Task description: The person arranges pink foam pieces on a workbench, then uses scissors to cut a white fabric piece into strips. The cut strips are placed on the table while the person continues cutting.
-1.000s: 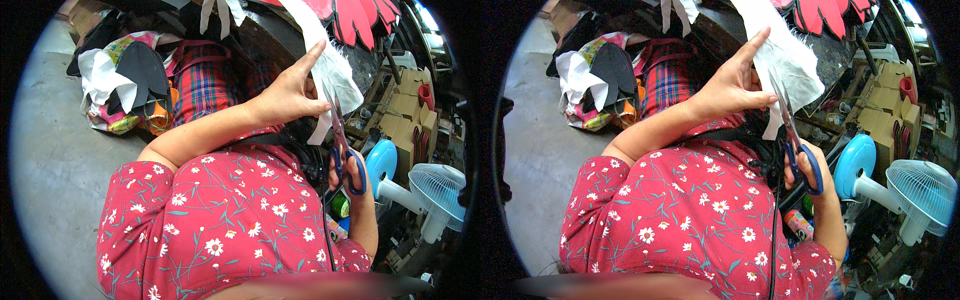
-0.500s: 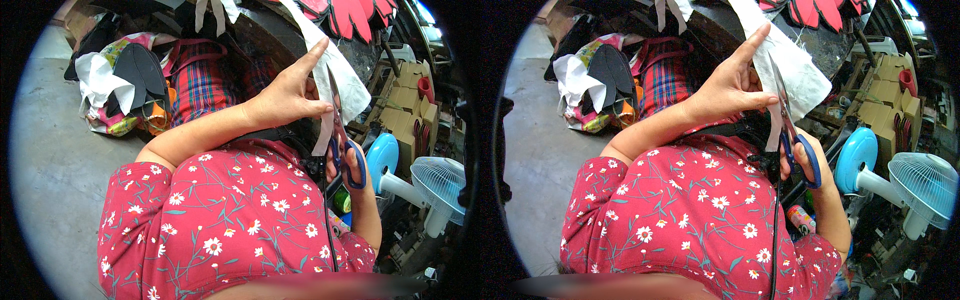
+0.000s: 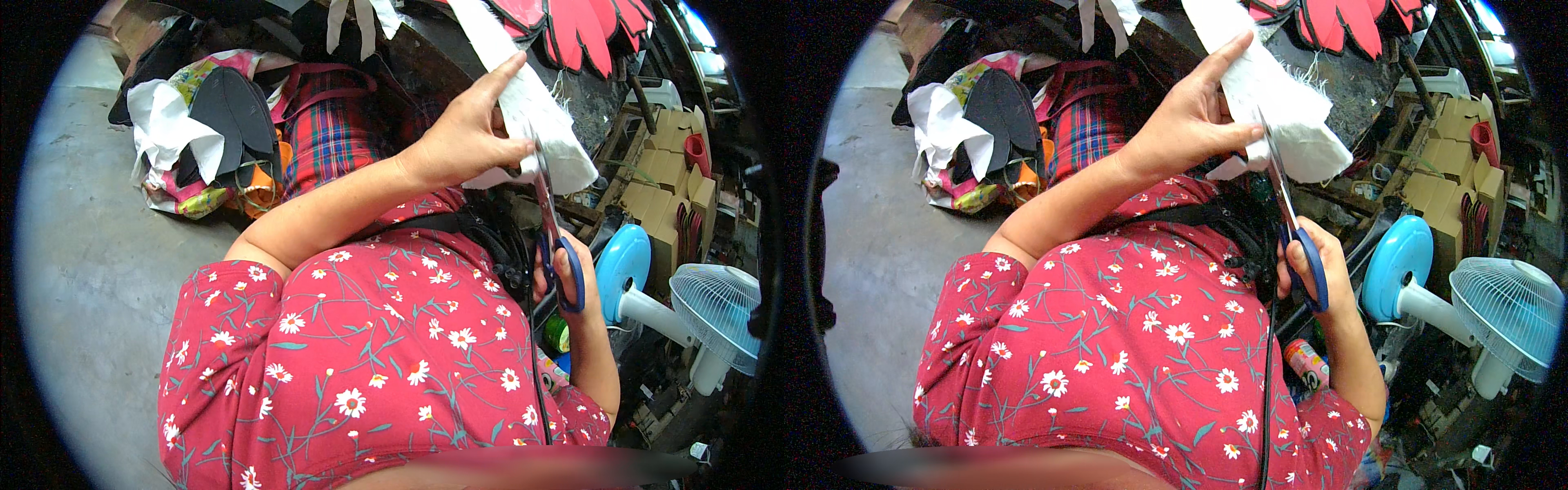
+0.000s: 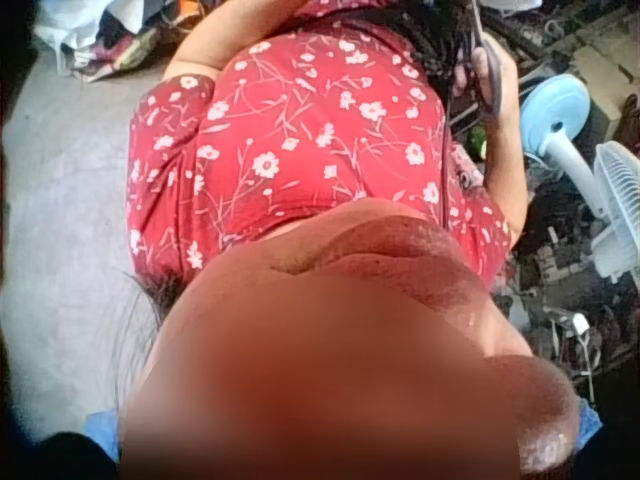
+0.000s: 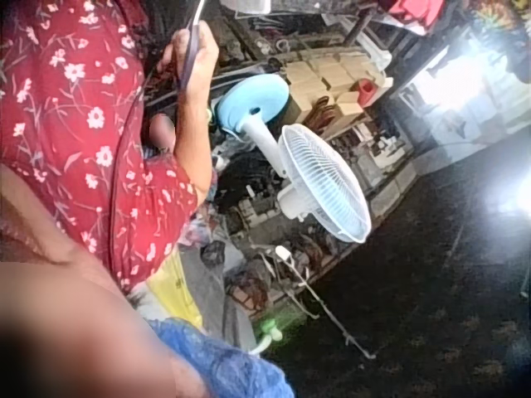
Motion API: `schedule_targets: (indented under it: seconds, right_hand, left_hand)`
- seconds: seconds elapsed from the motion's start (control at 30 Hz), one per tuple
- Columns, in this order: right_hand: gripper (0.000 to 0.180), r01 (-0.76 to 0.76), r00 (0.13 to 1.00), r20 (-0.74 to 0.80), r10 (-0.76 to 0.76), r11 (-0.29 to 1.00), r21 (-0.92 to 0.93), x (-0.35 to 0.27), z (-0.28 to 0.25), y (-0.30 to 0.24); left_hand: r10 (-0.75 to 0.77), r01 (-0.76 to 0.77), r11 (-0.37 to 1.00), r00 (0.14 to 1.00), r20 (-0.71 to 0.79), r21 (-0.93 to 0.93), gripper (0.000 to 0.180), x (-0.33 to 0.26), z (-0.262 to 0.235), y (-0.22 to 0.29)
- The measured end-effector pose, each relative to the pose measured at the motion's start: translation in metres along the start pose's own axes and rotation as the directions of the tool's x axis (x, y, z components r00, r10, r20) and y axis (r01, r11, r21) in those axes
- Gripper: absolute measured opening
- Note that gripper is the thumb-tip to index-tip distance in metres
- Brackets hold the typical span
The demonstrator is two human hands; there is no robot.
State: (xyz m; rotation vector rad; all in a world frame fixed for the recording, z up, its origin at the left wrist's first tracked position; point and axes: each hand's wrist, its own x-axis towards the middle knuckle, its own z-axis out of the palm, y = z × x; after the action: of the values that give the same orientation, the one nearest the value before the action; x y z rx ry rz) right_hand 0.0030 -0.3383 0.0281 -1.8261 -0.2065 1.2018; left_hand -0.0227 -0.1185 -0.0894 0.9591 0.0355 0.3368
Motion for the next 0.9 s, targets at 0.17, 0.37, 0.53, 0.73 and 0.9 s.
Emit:
schedule_targets:
  seconds: [0.17, 0.37, 0.53, 0.73, 0.9]
  right_hand:
    - [0.069, -0.038, 0.999, -0.032, 0.036, 0.997, -0.07, 0.005, 0.004, -0.001]
    - [0.061, -0.053, 0.998, -0.019, 0.053, 0.999, 0.001, 0.0, 0.002, -0.004]
    - [0.061, 0.0, 0.999, -0.033, 0.001, 0.999, 0.042, 0.01, 0.006, -0.001]
    - [0.063, -0.077, 0.996, -0.042, 0.075, 0.996, -0.044, 0.005, -0.001, -0.002]
    - [0.068, -0.074, 0.997, -0.018, 0.073, 0.992, -0.099, 0.013, -0.003, 0.0]
  left_hand:
    - [-0.01, 0.01, 1.0, 0.999, 0.045, -0.006, 0.099, -0.005, 0.002, -0.003]
    - [-0.036, 0.039, 0.998, 0.998, 0.055, -0.055, 0.101, -0.007, 0.005, -0.004]
    - [-0.027, 0.041, 0.991, 0.994, 0.11, -0.129, 0.103, -0.012, 0.014, -0.008]
    - [-0.032, 0.026, 0.993, 0.999, 0.044, 0.115, 0.09, -0.006, -0.002, -0.001]
    - [-0.08, 0.078, 0.993, 0.997, 0.013, 0.084, 0.09, -0.001, -0.01, 0.003]
